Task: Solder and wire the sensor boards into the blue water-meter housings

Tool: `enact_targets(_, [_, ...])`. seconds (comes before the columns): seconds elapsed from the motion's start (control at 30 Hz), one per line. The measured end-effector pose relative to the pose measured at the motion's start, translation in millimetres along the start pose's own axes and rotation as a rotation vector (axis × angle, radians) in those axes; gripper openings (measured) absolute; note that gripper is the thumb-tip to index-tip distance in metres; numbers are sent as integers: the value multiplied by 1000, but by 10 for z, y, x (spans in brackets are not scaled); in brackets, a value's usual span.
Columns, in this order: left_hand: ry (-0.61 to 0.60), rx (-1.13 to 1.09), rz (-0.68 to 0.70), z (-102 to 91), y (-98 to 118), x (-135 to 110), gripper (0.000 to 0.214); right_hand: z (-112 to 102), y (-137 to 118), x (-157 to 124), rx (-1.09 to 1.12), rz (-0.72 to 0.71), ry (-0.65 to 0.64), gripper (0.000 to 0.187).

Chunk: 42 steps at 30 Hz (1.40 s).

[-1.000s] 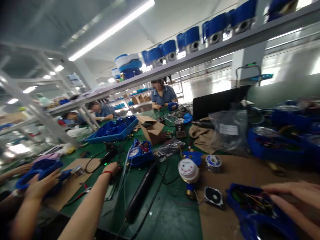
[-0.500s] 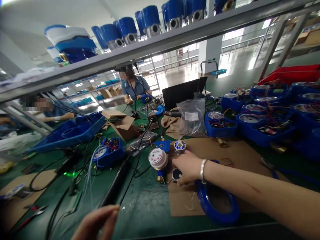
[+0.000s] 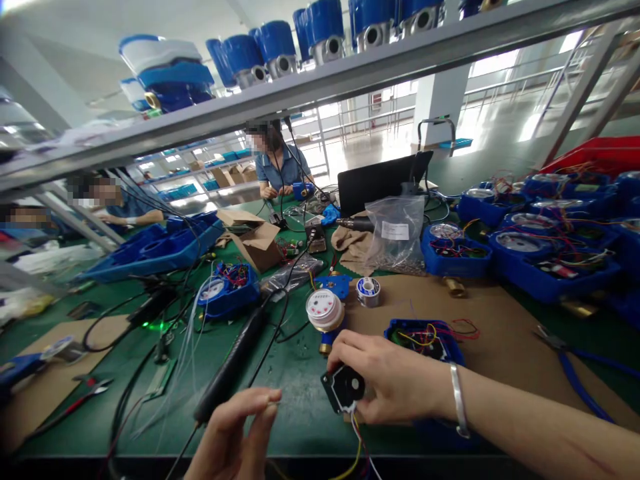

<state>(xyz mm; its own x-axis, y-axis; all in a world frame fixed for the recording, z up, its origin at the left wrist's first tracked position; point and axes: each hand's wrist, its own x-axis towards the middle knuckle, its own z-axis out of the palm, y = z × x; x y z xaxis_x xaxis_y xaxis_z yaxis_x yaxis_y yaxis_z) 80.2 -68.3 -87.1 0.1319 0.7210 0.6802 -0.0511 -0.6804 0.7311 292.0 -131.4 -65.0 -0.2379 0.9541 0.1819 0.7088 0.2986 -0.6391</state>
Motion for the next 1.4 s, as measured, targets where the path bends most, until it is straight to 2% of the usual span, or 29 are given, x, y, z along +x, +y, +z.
enact_targets(0.07, [-75, -20, -24, 10, -18, 13, 9, 59, -60, -14, 22, -20, 28, 50])
enact_targets(0.27, [-134, -23, -134, -68, -45, -4, 9, 211, -226, -8, 153, -9, 71, 57])
enact_targets(0.43, [-463, 99, -65, -192, -35, 47, 13, 435, -279, -20, 250, 10, 115, 69])
enact_targets(0.5, [-531, 185, -29, -252, -48, 67, 11, 515, -289, -19, 244, -1, 117, 75])
enact_targets(0.6, [-566, 297, -33, -350, -63, 71, 9, 598, -323, -1, 224, -45, 113, 75])
enact_targets(0.7, [-576, 381, -102, -431, -52, 45, 18, 668, -378, 37, 169, -83, 88, 73])
enact_targets(0.87, [-504, 469, -194, -497, 6, -3, 27, 868, -455, 117, 142, -77, 117, 76])
enact_targets(0.97, [-466, 500, -197, -531, 33, -18, 29, 1028, -473, 154, 115, -106, 187, 80])
enact_targets(1.1, [-454, 589, -100, -592, 38, -72, 25, 1207, -506, 203, 137, -83, 313, 86])
enact_targets(1.23, [-449, 708, 99, -666, 10, -142, 13, 1289, -555, 269, 171, -45, 382, 82])
enact_targets(1.33, [-500, 828, 331, -809, -4, -109, 33, 1297, -578, 314, 192, -26, 416, 80])
enact_targets(1.4, [-516, 846, 365, -961, -5, -55, 45, 1291, -589, 332, 213, -15, 438, 84])
